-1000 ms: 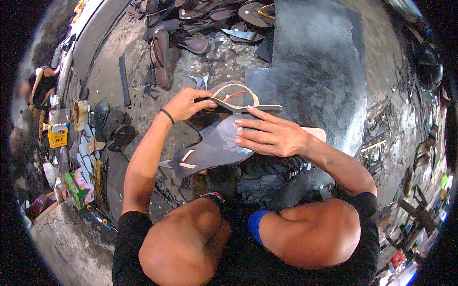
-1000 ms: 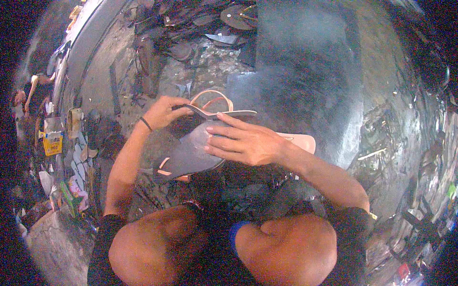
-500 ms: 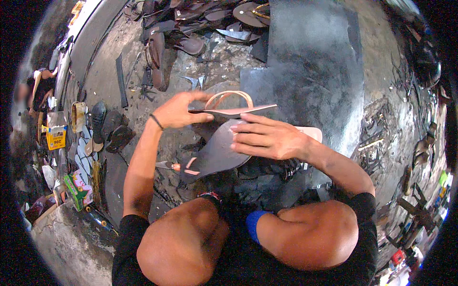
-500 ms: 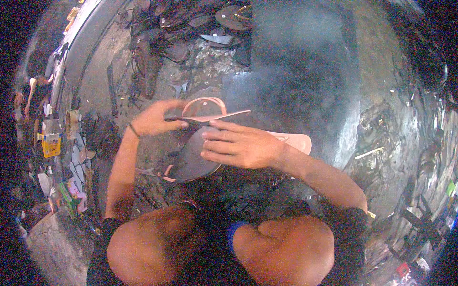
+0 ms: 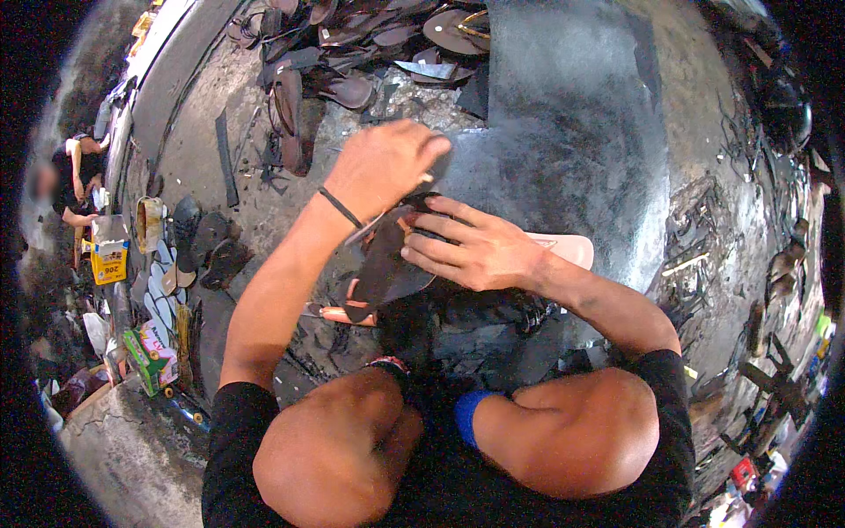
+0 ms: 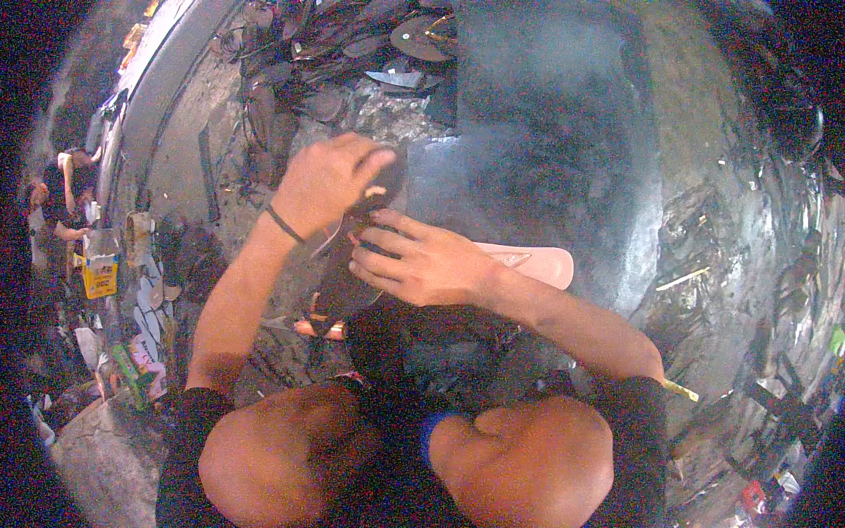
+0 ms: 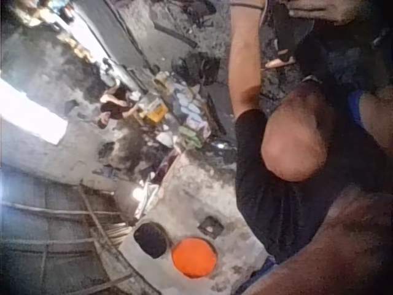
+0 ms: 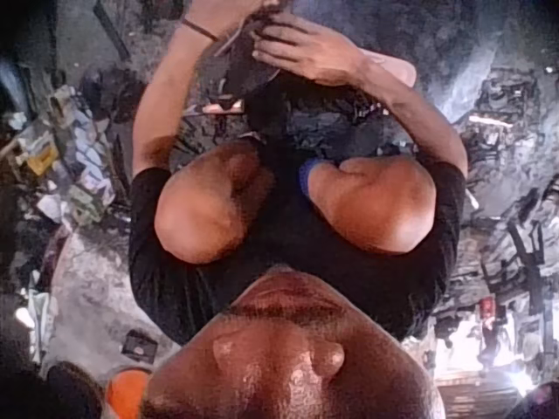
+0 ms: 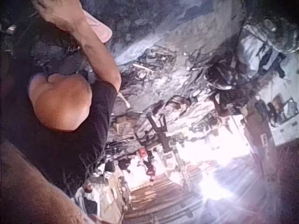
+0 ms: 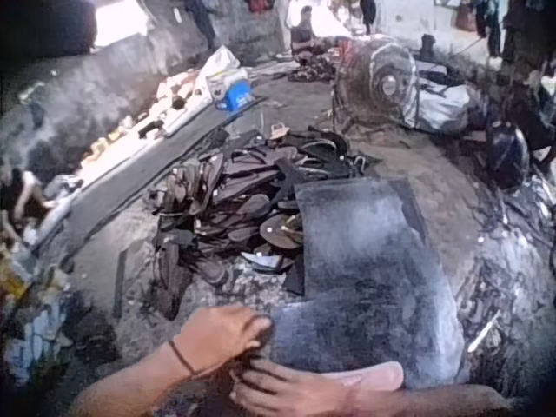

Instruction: The person cuts the soles of flip-flops using a knife, trims the edges, and arranges them on a black mat. The person handles multiple flip-flops of different colors and sizes.

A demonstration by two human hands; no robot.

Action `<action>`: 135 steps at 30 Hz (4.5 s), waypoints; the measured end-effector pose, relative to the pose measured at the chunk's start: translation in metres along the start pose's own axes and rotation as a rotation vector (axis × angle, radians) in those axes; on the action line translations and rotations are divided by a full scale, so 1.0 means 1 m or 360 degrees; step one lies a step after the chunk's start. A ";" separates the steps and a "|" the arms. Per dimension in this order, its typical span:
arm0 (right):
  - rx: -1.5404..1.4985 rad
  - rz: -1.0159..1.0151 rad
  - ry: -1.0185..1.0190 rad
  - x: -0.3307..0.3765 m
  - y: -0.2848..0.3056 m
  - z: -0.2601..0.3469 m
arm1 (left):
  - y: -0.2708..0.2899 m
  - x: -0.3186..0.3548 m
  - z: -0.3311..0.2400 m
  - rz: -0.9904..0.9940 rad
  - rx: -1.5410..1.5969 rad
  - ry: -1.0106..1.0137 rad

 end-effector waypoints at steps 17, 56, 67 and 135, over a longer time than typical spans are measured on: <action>0.0191 0.0089 -0.0700 0.072 0.060 -0.017 | 0.061 0.057 -0.047 0.0329 0.1132 0.0462; 0.0336 0.0402 -0.2433 0.230 -0.005 -0.044 | -0.131 0.069 -0.030 0.0103 0.0552 0.1146; 0.0025 0.0562 -0.0563 -0.003 -0.119 -0.043 | -0.047 0.152 0.122 -0.0422 0.0320 0.1760; 0.0349 -0.0352 -0.2503 0.188 -0.041 -0.134 | -0.189 0.067 -0.001 -0.0596 0.0864 0.1440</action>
Point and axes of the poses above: each hand's wrist, its own x-axis away from the middle knuckle, its own y-axis out of the back of the hand, z = x × y, the point moved 3 cm from there along -x, towards the middle knuckle, and after that the axes turned 10 degrees about x, right-handed, at the moved point
